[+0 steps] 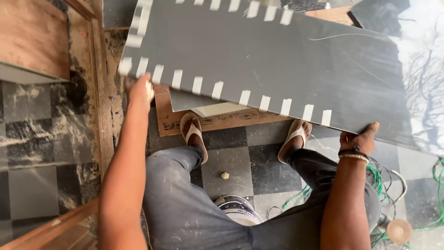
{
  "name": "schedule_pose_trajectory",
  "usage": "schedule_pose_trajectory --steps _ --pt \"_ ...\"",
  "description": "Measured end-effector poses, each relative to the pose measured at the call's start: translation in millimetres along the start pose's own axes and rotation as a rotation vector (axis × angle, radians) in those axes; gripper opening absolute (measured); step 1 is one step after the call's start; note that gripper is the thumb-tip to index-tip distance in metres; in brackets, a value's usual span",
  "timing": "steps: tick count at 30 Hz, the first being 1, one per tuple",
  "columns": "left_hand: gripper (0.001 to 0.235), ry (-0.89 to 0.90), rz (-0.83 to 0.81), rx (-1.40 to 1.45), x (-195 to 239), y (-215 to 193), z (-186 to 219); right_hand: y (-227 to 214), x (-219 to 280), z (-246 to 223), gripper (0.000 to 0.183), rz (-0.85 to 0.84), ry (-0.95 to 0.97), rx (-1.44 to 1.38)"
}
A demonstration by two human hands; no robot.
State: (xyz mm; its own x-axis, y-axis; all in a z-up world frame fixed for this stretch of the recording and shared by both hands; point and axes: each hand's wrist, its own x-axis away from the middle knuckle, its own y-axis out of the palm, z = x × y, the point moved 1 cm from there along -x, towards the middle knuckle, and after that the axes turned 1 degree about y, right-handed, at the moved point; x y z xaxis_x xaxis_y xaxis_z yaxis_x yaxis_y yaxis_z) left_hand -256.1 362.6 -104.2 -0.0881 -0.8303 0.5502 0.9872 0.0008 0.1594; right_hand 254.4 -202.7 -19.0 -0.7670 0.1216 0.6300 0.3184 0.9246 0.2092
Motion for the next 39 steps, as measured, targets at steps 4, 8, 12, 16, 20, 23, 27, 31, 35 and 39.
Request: schedule_pose_trajectory --steps 4,8,12,16,20,23,27,31,35,39 --pt "0.021 0.007 0.022 -0.060 114.5 -21.1 14.8 3.8 -0.9 -10.3 0.050 0.031 0.004 -0.006" --pt "0.018 -0.092 0.026 -0.038 142.9 -67.8 -7.2 -0.7 -38.3 -2.1 0.054 -0.015 0.027 0.075" --pt "0.021 -0.187 -0.011 -0.087 167.1 -104.3 -19.2 12.0 -46.0 5.9 0.058 -0.058 0.039 0.148" --pt "0.033 -0.232 -0.149 -0.118 151.6 -141.5 -44.6 27.2 -32.6 6.6 0.059 -0.009 0.043 0.173" --pt "0.045 -0.145 -0.195 -0.228 144.9 -150.8 -61.1 23.4 -51.0 22.0 0.057 -0.104 0.045 0.167" --pt "0.048 -0.090 -0.181 -0.234 141.8 -142.9 -68.5 29.5 -31.9 18.7 0.051 -0.138 0.091 0.076" --pt "0.045 -0.080 -0.044 -0.231 187.8 -117.5 -59.2 30.3 -16.5 17.9 0.047 -0.160 0.138 -0.077" --pt "0.042 0.053 0.037 -0.171 193.8 -121.0 -71.4 28.4 -29.3 26.8 0.044 -0.160 0.158 -0.093" --pt "0.028 0.348 0.045 0.144 263.9 -84.2 -41.6 4.9 -72.1 44.5 0.033 -0.239 -0.014 -0.031" --pt "0.043 0.475 -0.293 0.235 322.9 -8.9 -6.8 -4.8 -39.2 22.0 0.044 -0.233 -0.324 0.024"
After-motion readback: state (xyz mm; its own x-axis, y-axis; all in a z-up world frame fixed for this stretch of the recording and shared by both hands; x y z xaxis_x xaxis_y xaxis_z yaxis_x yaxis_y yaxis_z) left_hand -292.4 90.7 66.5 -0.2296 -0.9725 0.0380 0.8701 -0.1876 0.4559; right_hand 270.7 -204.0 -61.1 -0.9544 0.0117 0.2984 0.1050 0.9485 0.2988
